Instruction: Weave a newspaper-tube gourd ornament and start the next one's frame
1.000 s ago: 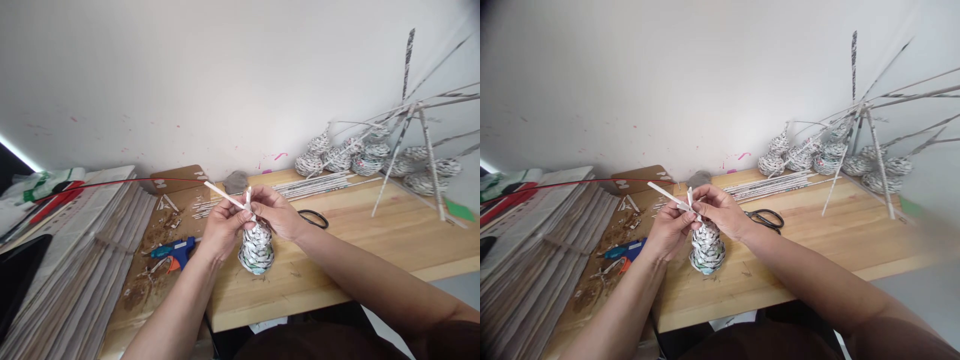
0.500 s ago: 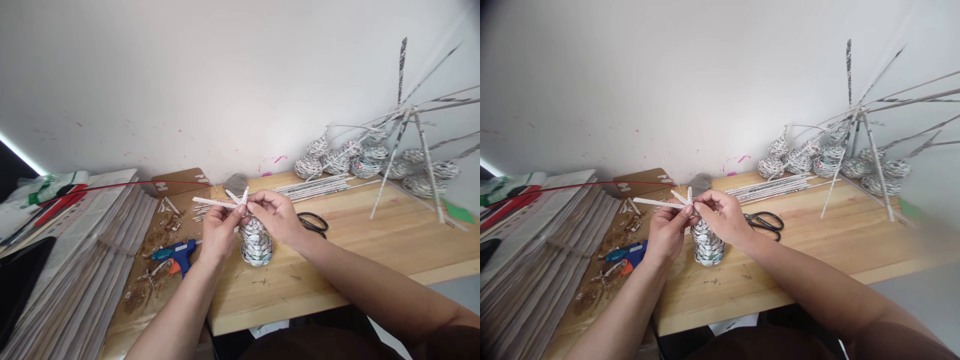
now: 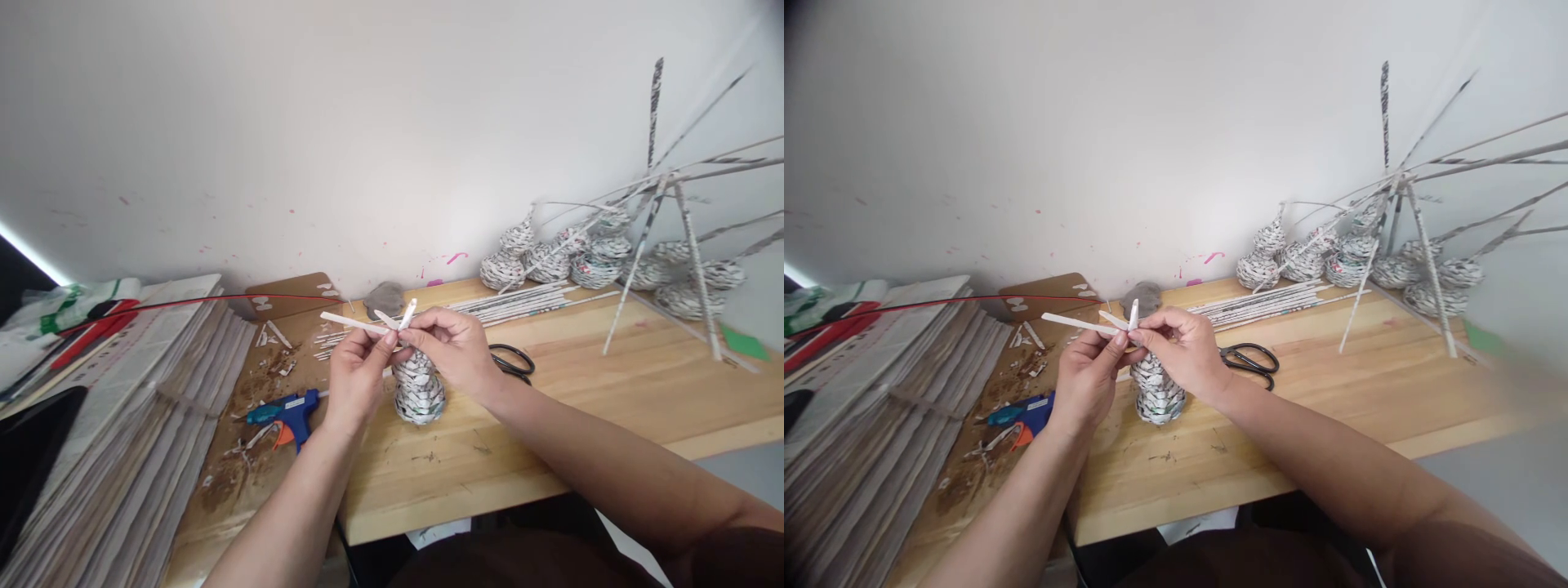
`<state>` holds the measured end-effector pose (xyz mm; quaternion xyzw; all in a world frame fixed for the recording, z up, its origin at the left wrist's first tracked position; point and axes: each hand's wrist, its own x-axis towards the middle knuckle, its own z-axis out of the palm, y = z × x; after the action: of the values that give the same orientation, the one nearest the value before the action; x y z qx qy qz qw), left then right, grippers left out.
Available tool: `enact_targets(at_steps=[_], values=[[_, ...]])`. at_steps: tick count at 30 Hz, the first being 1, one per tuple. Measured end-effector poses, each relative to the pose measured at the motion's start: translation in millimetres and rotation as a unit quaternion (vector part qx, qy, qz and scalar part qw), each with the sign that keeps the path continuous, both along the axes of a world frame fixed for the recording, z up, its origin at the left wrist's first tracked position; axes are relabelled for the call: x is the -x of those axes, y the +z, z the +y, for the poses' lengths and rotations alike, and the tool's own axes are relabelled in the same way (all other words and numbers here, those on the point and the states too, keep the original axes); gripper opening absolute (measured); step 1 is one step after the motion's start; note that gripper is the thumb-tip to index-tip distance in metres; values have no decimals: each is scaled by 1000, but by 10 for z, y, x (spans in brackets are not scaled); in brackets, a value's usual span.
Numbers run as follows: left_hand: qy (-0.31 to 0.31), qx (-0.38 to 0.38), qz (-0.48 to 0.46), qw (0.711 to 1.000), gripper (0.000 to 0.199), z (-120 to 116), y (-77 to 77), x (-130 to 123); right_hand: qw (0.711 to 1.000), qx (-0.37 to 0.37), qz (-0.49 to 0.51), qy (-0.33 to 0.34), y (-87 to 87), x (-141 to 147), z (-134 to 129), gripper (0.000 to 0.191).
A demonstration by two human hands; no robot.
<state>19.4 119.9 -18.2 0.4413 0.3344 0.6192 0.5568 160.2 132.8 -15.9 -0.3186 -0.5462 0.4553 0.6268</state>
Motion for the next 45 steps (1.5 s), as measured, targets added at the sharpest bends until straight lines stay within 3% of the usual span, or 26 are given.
enact_targets(at_steps=[4,10,16,24,30,35,38,45], values=[[0,27,-26,999,26,4,27,-27,1000,9,15,9,11,-8,0,19],[-37,83,-63,994,33,10,99,-10,987,81,57,128,126,-57,27,24],[-28,94,-76,992,35,13,66,-23,977,97,45,184,102,-72,41,23],[40,74,-106,991,33,5,-58,-151,979,92,53,173,49,-19,28,17],[30,30,-82,996,21,-93,-5,-136,986,98,69,113,44,-12,37,21],[40,36,-82,995,21,-123,24,-147,988,102,69,91,58,-1,23,26],[53,44,-83,994,22,-109,21,-159,992,83,39,90,53,20,-28,23],[34,94,-129,987,31,-87,53,-135,998,-1,-66,17,47,19,-76,4]])
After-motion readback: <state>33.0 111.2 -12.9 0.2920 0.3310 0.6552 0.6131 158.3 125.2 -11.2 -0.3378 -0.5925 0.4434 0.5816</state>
